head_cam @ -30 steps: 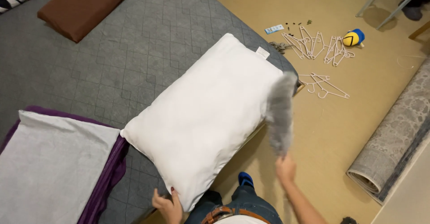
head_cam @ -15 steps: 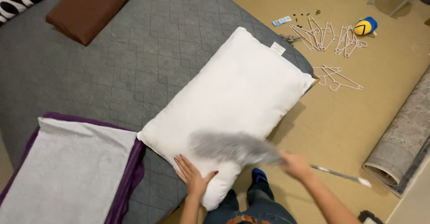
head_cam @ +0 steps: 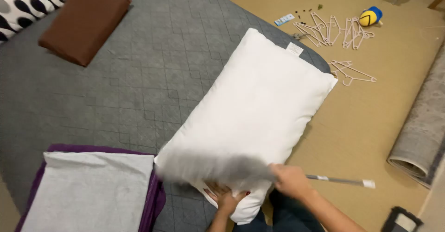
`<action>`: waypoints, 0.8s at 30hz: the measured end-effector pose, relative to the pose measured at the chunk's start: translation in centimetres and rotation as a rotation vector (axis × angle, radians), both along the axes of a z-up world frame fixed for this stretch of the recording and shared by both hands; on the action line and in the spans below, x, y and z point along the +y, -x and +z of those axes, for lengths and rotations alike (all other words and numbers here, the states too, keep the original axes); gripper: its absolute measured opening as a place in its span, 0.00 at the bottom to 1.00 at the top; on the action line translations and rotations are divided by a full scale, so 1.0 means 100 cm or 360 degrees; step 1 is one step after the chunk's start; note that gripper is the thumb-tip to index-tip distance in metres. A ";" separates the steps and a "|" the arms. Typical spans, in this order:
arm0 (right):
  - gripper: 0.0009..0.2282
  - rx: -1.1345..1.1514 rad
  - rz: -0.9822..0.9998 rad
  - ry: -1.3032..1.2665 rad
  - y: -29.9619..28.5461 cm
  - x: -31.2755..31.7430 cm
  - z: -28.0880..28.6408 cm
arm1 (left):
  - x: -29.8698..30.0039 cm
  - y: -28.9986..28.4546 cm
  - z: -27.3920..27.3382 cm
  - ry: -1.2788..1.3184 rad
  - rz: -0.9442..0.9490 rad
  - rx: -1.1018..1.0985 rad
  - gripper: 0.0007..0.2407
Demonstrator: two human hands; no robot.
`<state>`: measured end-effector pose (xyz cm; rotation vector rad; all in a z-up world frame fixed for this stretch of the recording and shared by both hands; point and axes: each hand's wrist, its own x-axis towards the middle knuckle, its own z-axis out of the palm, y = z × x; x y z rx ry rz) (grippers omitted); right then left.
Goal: Fold a pillowcase and use a feather duster to clean a pillow on a bed.
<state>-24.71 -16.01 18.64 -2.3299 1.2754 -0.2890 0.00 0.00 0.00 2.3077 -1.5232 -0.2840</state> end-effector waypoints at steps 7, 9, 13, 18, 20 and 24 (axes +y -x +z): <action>0.11 0.0578 -0.0076 -0.0041 0.106 -0.161 -0.089 | -0.001 0.003 0.022 -0.0256 0.0177 0.0341 0.74; 0.14 0.0644 -0.0473 -0.0229 0.156 -0.221 -0.101 | -0.005 0.004 0.028 -0.0307 0.0249 0.0434 0.74; 0.29 0.0287 -0.1321 -0.0189 0.190 -0.273 -0.073 | -0.008 0.008 0.049 -0.0406 0.0308 0.0494 0.73; 0.19 0.0022 -0.0947 0.0214 0.120 -0.258 -0.074 | -0.004 0.006 0.046 -0.0357 0.0364 0.0507 0.73; 0.14 0.0009 -0.0188 -0.0060 0.072 -0.241 -0.081 | 0.000 0.009 0.049 -0.0245 0.0346 0.0416 0.71; 0.24 0.0296 0.0682 -0.0126 -0.043 -0.232 0.044 | -0.006 0.019 0.063 -0.0280 0.0519 0.0410 0.70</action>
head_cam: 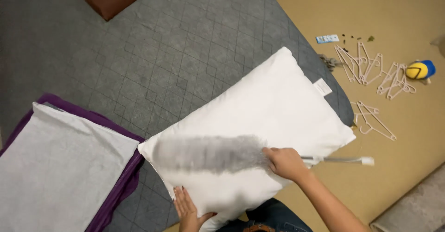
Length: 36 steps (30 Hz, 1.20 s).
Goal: Fold a pillowcase and use a feather duster to clean a pillow on a bed.
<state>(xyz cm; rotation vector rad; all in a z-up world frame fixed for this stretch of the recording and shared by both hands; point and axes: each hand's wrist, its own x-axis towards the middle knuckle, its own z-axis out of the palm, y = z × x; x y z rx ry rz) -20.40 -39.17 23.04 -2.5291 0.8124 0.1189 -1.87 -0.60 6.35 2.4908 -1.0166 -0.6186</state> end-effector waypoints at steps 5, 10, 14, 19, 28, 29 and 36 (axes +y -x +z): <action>0.16 0.0332 -0.0048 -0.0333 0.029 -0.185 -0.088 | 0.008 0.013 -0.010 0.0198 0.0378 0.0072 0.67; 0.32 0.0511 -0.0902 0.0201 0.128 -0.393 -0.148 | 0.042 -0.014 -0.081 0.0570 0.0545 0.0706 0.59; 0.31 0.0660 -0.1257 -0.0023 0.083 -0.361 -0.061 | 0.062 -0.071 -0.064 0.0491 0.0977 0.1179 0.38; 0.41 0.0179 -0.1140 0.0123 0.012 -0.348 -0.153 | 0.008 -0.154 -0.032 0.1019 0.1816 0.1074 0.19; 0.21 -0.0624 -0.1580 -0.0042 0.001 -0.287 -0.108 | -0.119 -0.156 0.066 0.1224 0.2117 0.1068 0.33; 0.19 -0.0929 -0.1646 -0.0170 0.006 -0.283 -0.099 | -0.120 -0.159 0.071 0.1391 0.2023 0.1025 0.33; 0.25 -0.1470 -0.1679 -0.0225 0.031 -0.322 -0.049 | -0.127 -0.164 0.166 0.1955 0.1639 0.1103 0.30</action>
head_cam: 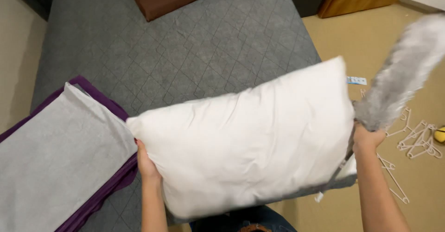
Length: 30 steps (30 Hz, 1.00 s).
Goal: Fold a pillowcase and use a feather duster to clean a pillow on a bed.
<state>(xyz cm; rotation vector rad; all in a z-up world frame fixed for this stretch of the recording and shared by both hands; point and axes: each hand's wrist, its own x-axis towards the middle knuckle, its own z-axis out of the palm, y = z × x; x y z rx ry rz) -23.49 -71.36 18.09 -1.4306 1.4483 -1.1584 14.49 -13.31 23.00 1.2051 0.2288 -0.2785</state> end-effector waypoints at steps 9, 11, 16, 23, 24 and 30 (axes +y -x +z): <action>0.24 0.0343 0.0081 0.0055 0.058 0.023 -0.008 | 0.033 -0.010 0.031 -0.0936 -0.0476 -0.0674 0.27; 0.23 0.0617 0.0210 0.0433 0.068 0.039 -0.018 | 0.019 -0.005 0.057 -0.1225 -0.0512 -0.0484 0.28; 0.17 0.0573 0.0280 0.0222 -0.016 0.233 0.124 | 0.021 -0.017 -0.022 -0.0709 -0.0523 -0.0317 0.27; 0.16 0.0002 0.1828 0.0007 -0.094 0.475 0.195 | 0.033 0.009 -0.047 0.0025 -0.0445 0.0044 0.26; 0.16 0.0003 0.1825 0.0008 -0.094 0.477 0.194 | 0.036 0.014 -0.050 0.0026 -0.0449 0.0044 0.26; 0.21 0.1032 0.1985 -0.0398 -0.048 0.377 0.136 | 0.050 0.035 -0.050 0.0074 -0.0500 0.0050 0.28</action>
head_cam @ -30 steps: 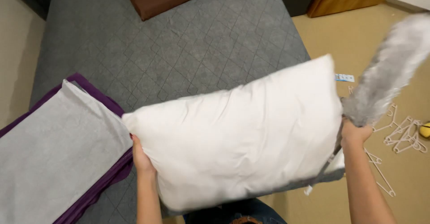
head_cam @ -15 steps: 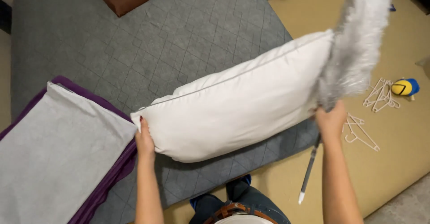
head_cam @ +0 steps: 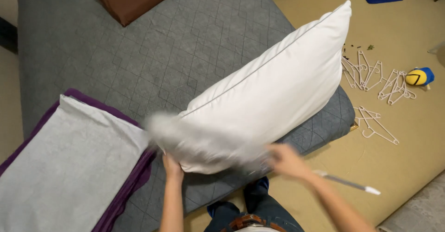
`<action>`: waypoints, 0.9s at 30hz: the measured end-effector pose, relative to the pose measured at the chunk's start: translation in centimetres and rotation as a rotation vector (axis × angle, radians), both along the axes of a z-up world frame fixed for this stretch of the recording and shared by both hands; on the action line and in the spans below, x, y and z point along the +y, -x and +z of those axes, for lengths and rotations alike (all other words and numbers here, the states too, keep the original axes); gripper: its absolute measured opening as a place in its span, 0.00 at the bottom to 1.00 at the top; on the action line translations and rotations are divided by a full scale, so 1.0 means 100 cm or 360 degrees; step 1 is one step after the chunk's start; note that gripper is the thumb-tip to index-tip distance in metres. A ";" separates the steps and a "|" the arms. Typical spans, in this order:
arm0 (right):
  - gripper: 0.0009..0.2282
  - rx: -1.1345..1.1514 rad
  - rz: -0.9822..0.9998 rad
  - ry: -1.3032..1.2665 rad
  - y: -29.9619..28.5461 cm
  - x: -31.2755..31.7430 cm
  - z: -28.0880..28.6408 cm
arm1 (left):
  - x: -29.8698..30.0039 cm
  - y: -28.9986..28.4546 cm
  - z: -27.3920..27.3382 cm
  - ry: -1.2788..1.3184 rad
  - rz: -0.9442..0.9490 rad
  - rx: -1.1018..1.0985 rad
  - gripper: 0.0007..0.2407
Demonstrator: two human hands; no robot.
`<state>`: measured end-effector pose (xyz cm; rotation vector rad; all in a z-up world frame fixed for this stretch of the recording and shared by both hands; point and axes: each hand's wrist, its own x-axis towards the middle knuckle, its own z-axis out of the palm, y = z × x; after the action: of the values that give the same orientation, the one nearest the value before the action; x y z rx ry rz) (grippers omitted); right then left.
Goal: Fold a pillowcase and use a feather duster to clean a pillow on a bed.
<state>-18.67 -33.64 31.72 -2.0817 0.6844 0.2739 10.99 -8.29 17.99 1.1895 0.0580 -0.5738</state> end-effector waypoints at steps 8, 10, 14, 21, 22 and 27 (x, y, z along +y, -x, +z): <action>0.15 -0.0444 -0.2165 0.0610 0.180 -0.193 -0.061 | -0.004 0.027 0.008 -0.0113 -0.0018 -0.0192 0.30; 0.15 -0.0610 -0.2101 0.0823 0.155 -0.163 -0.071 | 0.001 0.025 0.007 -0.0157 0.0008 -0.0162 0.30; 0.09 -0.1195 -0.1243 0.1017 0.067 -0.052 -0.058 | -0.002 0.016 -0.002 -0.0102 0.0074 -0.0155 0.31; 0.20 -0.0990 0.0064 0.0908 0.042 -0.031 -0.015 | 0.005 0.015 -0.015 -0.0080 0.0042 -0.0111 0.30; 0.20 -0.0940 -0.0109 0.0988 0.058 -0.058 -0.034 | 0.003 0.014 -0.013 -0.0058 0.0027 -0.0115 0.30; 0.15 -0.0227 -0.1397 0.0897 0.174 -0.197 -0.106 | -0.001 0.021 -0.002 -0.0139 0.0066 -0.0021 0.31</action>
<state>-36.10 -53.38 21.12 -2.0396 1.6287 -0.6180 8.84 -8.35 17.80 1.2740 0.0973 -0.5314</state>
